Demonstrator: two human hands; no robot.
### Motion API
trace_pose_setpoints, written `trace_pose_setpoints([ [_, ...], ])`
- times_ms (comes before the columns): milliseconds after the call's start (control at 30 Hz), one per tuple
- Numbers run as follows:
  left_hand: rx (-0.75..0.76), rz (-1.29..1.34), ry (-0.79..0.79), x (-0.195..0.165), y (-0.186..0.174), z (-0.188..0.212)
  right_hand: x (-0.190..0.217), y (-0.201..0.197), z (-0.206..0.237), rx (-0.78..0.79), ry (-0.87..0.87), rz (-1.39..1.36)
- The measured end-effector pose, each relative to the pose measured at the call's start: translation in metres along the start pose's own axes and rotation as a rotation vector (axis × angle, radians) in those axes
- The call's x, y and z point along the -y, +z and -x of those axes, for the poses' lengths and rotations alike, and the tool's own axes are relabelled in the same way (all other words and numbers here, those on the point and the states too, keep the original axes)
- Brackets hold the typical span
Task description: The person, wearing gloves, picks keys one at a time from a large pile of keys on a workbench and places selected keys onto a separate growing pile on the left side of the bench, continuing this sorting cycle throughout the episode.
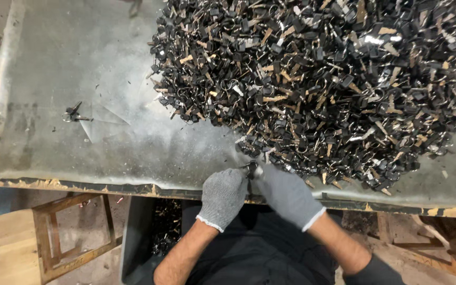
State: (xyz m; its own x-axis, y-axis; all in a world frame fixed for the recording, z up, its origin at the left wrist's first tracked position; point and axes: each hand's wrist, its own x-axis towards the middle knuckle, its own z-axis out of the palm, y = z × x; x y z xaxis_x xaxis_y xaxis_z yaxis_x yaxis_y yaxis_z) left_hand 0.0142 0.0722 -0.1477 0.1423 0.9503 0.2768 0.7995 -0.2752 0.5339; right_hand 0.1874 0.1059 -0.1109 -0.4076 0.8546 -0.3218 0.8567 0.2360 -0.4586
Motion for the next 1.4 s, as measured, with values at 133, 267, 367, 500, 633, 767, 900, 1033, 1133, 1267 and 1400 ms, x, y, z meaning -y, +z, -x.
trace_pose_setpoints([
  [133,0.113,-0.129,-0.055,-0.005,0.000,0.000,0.002,0.007,0.004,-0.174,-0.073,0.173],
  [267,0.119,-0.045,-0.109,-0.003,-0.009,-0.004,-0.004,0.005,0.008,0.057,-0.137,0.162],
  [367,0.199,-0.010,-0.236,0.001,-0.017,-0.012,-0.008,0.000,0.012,-0.040,0.002,-0.070],
  [500,0.283,0.027,-0.313,0.000,-0.024,-0.022,-0.009,-0.003,0.019,-0.074,-0.122,-0.056],
  [633,0.287,0.005,-0.305,-0.004,-0.024,-0.023,-0.011,-0.005,0.016,-0.045,-0.151,-0.122],
  [767,0.257,-0.032,-0.262,-0.008,-0.022,-0.019,-0.013,-0.003,0.010,-0.012,-0.054,-0.123],
  [900,0.280,-0.050,-0.244,-0.006,-0.021,-0.019,-0.008,0.009,0.006,-0.215,-0.116,-0.147],
  [1033,0.310,-0.040,-0.221,-0.002,-0.020,-0.020,-0.003,0.021,-0.003,-0.438,-0.077,-0.372],
  [1133,0.338,-0.057,-0.227,0.000,-0.017,-0.020,-0.002,0.026,-0.010,-0.443,0.039,-0.450],
  [1267,0.298,-0.071,-0.202,0.001,-0.013,-0.018,0.003,0.027,-0.011,-0.523,0.005,-0.516],
  [1400,0.271,-0.169,-0.123,-0.001,-0.010,-0.016,0.012,0.027,-0.013,-0.660,-0.078,-0.403],
])
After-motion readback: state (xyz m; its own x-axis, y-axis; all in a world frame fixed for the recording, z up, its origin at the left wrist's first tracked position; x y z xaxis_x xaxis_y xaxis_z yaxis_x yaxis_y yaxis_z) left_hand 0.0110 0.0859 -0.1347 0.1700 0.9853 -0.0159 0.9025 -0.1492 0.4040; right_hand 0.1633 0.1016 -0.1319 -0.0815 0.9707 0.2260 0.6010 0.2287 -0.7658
